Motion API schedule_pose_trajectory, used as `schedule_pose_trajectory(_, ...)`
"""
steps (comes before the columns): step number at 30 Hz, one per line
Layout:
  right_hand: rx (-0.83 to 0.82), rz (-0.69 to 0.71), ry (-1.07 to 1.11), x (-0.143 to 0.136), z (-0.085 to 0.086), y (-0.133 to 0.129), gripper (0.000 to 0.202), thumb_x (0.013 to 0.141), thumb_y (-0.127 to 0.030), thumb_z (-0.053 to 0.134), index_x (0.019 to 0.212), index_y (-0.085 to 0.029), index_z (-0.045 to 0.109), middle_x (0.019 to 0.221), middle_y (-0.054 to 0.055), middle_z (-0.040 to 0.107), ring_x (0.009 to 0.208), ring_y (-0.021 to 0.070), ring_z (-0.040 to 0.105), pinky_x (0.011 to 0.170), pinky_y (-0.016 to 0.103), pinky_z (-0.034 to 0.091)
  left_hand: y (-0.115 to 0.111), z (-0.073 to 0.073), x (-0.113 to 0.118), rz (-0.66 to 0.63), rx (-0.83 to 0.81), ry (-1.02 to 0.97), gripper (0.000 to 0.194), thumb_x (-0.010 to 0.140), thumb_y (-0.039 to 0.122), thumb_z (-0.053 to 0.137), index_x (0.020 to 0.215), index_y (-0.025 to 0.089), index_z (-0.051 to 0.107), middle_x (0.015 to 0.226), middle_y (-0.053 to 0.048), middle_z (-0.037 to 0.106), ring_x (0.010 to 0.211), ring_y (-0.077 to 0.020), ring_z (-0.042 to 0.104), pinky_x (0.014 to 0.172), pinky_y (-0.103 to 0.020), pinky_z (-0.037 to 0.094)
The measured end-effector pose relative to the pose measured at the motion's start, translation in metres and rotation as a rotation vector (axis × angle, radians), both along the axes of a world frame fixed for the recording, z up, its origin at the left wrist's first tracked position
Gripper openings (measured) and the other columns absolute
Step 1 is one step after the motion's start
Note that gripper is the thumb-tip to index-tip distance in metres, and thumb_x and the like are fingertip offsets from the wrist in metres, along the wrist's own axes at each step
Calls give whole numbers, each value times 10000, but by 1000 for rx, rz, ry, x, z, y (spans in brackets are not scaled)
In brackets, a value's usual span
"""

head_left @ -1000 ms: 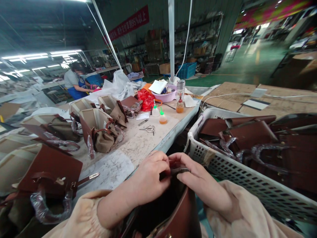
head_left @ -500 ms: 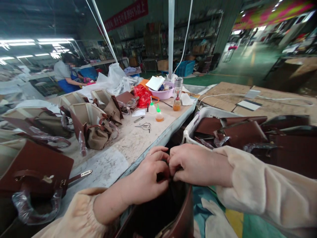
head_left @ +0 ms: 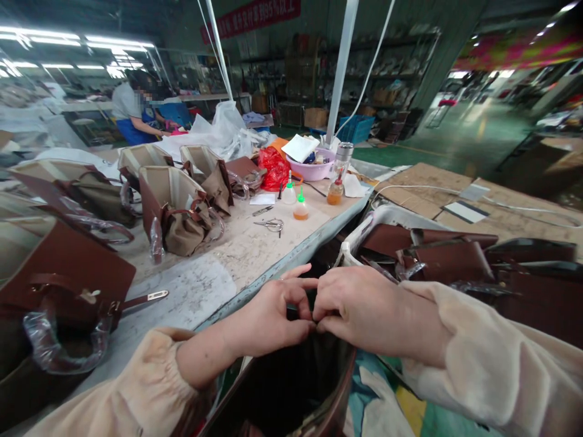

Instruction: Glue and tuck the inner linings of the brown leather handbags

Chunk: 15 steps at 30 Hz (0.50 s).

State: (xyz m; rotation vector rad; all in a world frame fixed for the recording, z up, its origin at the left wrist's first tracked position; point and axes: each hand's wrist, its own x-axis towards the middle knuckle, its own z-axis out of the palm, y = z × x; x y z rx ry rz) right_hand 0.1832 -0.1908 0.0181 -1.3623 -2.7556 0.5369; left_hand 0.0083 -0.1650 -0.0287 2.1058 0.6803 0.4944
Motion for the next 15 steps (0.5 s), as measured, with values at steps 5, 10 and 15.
schedule_pose_trajectory(5,44,-57,-76,3,-13,5,151,731,-204,569,699,-256,707,666,-7,651,625,141,558,536,273,285,2,-2,1,-26,-76,-18,179,668,95,633,565,192,522,819,10,670,1065,-177,543,1099,-397,235)
schedule_pose_trajectory(10,-39,-21,-50,7,-21,16,153,720,-171,558,732,-225,701,712,-4,650,665,132,559,592,247,339,3,-5,1,-39,-221,-38,101,657,76,608,619,160,566,912,5,653,888,-135,583,867,-261,435)
schedule_pose_trajectory(15,-132,-41,51,9,-18,14,74,726,-176,611,716,-197,681,736,-16,629,698,116,547,646,229,366,5,-9,-13,108,-274,105,339,624,141,621,954,186,559,872,12,632,754,-138,580,664,-237,454)
